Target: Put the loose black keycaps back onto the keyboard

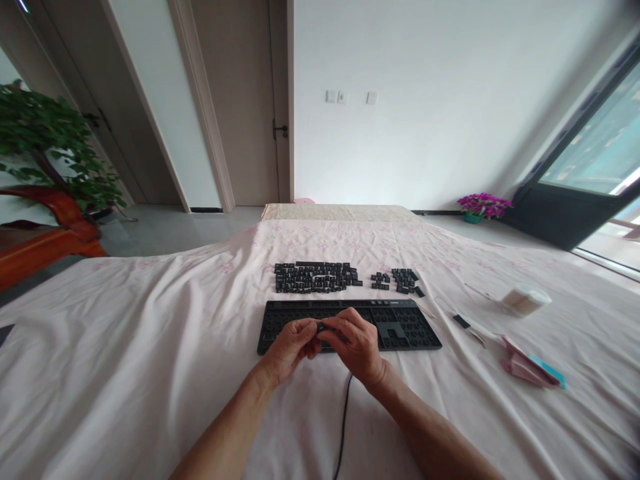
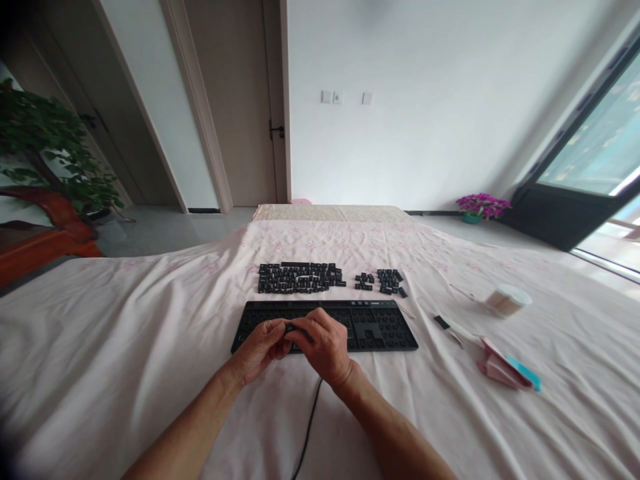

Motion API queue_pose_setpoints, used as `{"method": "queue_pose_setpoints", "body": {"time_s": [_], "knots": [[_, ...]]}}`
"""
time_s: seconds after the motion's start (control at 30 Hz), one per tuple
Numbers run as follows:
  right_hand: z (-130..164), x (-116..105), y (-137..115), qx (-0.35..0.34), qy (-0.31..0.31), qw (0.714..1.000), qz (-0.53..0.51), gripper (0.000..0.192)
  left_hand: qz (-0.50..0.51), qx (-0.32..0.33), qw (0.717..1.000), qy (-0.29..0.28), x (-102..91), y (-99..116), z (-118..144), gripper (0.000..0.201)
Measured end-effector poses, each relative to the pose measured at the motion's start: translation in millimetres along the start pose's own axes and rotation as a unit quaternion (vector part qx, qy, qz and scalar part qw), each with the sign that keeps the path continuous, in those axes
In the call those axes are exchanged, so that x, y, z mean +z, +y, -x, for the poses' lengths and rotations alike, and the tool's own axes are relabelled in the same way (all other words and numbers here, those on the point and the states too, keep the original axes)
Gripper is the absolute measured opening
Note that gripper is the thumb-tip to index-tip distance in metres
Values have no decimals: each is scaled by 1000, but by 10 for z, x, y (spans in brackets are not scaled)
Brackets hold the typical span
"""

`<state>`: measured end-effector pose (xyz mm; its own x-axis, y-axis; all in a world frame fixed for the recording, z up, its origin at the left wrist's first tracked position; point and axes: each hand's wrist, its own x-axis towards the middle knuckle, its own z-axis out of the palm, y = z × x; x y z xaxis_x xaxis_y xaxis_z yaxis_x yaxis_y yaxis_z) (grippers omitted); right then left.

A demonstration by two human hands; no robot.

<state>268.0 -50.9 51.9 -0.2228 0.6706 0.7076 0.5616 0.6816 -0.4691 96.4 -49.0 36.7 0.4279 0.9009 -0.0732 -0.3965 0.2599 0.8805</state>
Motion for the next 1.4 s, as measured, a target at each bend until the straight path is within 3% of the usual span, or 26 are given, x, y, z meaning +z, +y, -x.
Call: {"method": "queue_pose_setpoints", "body": {"time_s": [0.3,0.63,0.77,0.97,1.4], "knots": [[-14,2,-36,-47,37,998,38,13,8,1,1000,-2,22,-13,-1,40],[-19,-15,-56,-56,10,997,47,16,21,9,1000,12,-16,19,-3,37],[-29,-18,-76,-33,8,999,31,19,55,-9,998,32,-6,64,-3,27],[-39,-24,-63,23,29,999,17,15,92,12,992,89,44,20,-12,32],[-50,-46,-37,16,-14,998,57,18,118,18,986,115,66,5,-6,30]]}}
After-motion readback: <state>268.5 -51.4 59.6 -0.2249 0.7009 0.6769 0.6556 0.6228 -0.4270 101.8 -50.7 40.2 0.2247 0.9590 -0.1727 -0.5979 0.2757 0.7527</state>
